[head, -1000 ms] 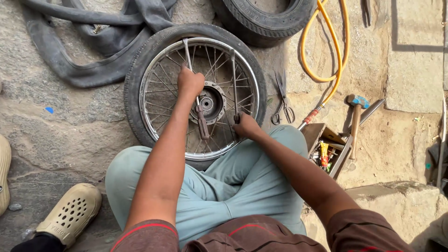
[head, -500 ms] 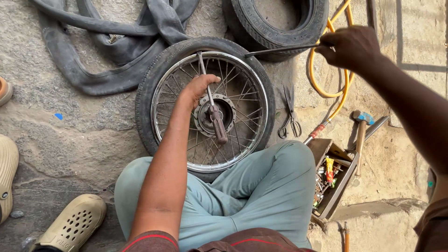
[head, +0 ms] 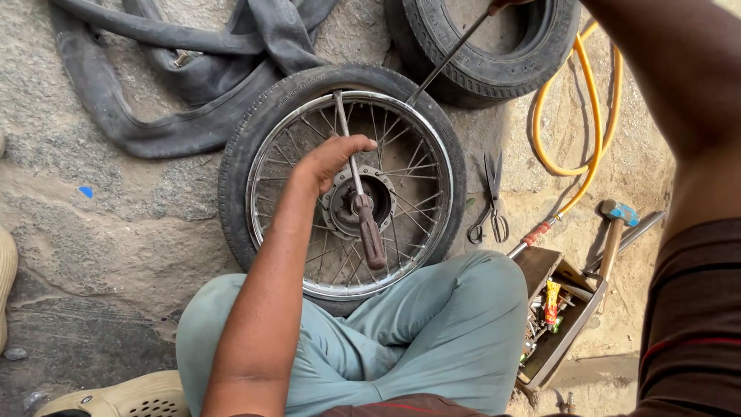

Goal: The recorder is using various tools to disassemble and cut a rubber inner tube from a bicycle wheel rim.

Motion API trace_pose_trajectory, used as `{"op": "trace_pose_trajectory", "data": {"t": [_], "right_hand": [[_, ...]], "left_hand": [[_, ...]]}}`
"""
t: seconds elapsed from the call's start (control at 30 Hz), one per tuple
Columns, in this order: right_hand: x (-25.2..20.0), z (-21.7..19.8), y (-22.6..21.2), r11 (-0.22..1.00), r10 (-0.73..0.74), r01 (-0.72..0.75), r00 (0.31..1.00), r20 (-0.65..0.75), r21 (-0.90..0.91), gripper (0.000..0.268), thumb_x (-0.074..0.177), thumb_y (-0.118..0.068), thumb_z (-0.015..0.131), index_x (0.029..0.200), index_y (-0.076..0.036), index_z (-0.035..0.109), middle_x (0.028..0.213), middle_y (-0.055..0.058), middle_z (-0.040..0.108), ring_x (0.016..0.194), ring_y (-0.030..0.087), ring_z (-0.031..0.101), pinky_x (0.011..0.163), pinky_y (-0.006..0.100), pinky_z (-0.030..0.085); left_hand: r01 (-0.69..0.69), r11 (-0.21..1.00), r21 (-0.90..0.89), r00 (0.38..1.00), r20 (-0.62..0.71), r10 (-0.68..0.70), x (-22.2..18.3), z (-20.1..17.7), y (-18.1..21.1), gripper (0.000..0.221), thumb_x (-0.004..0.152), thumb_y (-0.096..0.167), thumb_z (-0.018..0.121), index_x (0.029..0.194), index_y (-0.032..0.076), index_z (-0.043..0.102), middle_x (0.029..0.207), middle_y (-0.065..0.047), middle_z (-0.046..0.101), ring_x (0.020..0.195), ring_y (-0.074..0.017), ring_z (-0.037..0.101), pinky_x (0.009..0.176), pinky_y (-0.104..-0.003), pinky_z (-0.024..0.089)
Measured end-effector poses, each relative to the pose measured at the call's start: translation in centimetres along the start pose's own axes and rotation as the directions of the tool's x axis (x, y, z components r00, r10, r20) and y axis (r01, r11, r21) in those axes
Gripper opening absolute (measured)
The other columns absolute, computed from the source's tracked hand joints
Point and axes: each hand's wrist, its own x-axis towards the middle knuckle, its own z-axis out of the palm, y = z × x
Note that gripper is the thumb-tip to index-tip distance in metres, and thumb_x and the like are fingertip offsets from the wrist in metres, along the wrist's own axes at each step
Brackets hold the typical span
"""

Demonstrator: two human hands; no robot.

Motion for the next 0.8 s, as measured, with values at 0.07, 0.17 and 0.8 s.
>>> {"op": "trace_pose_trajectory", "data": {"t": [0.07, 0.17, 0.8], "right_hand": [[0.1, -1.5, -0.4, 0.999, 0.036, -0.036, 0.999, 0.031, -0.021, 0.054, 0.097, -0.058, 0.065, 0.133, -0.018, 0.067, 0.115, 0.008, 0.074, 0.090, 0.024, 0.071, 0.071, 0.035, 0.053], [-0.7, -6.3, -0.7, 0.995, 0.028, -0.033, 0.998, -0.051, -0.098, 0.048, 0.094, -0.062, 0.062, 0.125, -0.026, 0.073, 0.101, 0.001, 0.076, 0.072, 0.017, 0.062, 0.060, 0.031, 0.041], [-16.2, -10.9, -16.3, 0.738, 0.013, -0.032, 0.999, -0.034, -0.674, 0.039, 0.106, -0.016, 0.047, 0.071, -0.017, 0.065, 0.054, 0.007, 0.050, 0.046, 0.004, 0.030, 0.045, 0.027, 0.027]], "left_hand": [[0.056, 0.998, -0.024, 0.998, 0.002, -0.056, -1.4, 1.2, -0.1, 0.102, 0.067, 0.048, 0.075, 0.149, -0.001, 0.041, 0.156, -0.033, 0.034, 0.152, -0.0424, 0.026, 0.119, -0.066, 0.018], [-0.032, 0.999, -0.010, 0.999, -0.037, 0.031, -0.2, -0.3, 1.0, 0.100, 0.067, 0.045, 0.076, 0.148, 0.000, 0.040, 0.158, -0.030, 0.032, 0.152, -0.0407, 0.025, 0.120, -0.065, 0.015], [0.026, 0.998, 0.063, 0.997, -0.070, -0.021, 0.4, 0.7, -0.9, 0.078, 0.072, 0.031, 0.069, 0.142, -0.003, 0.057, 0.152, -0.028, 0.043, 0.145, -0.0377, 0.032, 0.115, -0.061, 0.020]]}}
